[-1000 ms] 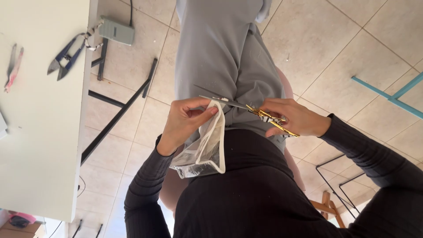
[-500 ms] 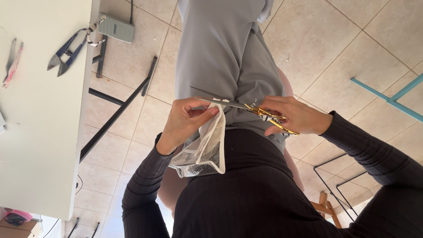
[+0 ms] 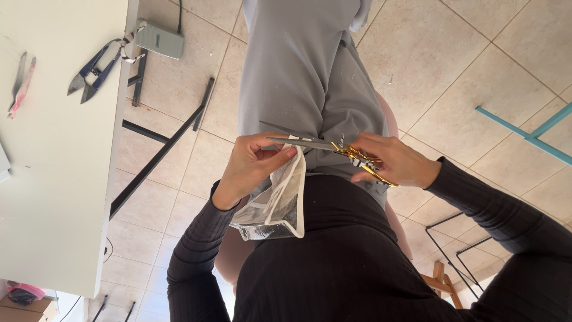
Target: Hand-sewing a white trim onto a transparent plastic pouch using a needle and thread.
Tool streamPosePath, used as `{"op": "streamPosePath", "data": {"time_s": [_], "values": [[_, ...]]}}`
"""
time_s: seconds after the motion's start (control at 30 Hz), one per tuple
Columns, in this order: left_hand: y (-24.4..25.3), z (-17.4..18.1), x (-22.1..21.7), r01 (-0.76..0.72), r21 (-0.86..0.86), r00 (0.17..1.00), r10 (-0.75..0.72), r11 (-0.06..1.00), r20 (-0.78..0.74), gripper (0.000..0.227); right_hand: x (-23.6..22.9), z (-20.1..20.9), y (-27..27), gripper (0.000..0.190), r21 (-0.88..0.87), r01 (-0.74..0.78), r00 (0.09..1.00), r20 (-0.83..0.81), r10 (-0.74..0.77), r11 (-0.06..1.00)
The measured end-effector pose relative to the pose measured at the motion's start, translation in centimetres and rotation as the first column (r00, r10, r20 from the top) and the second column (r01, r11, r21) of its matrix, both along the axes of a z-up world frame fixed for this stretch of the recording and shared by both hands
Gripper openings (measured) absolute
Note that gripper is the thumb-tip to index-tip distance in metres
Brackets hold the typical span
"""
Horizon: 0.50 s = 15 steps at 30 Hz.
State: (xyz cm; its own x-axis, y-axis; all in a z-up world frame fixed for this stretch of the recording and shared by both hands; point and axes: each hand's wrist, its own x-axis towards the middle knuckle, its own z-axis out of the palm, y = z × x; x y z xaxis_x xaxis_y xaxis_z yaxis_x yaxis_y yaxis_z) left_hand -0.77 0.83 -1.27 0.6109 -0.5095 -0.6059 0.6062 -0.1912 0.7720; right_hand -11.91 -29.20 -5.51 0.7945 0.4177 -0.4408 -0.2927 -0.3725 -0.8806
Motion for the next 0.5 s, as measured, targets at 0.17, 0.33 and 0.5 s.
{"op": "streamPosePath", "data": {"time_s": [0.17,0.33,0.5], "values": [[0.0,0.4,0.2,0.010,0.004,1.000,-0.010,1.000,-0.001,0.018,-0.5,-0.2,0.3,0.044,-0.003,0.033,0.999,0.036,-0.033,0.999],[-0.2,0.9,0.5,0.006,0.010,1.000,-0.006,1.000,-0.009,0.018,0.3,-0.2,0.6,0.047,-0.012,-0.006,0.998,0.068,0.007,1.000],[-0.4,0.6,0.4,-0.013,0.013,0.999,0.014,1.000,-0.044,0.015,1.5,-0.4,1.1,0.053,0.085,-0.042,0.999,0.022,0.041,0.995]]}}
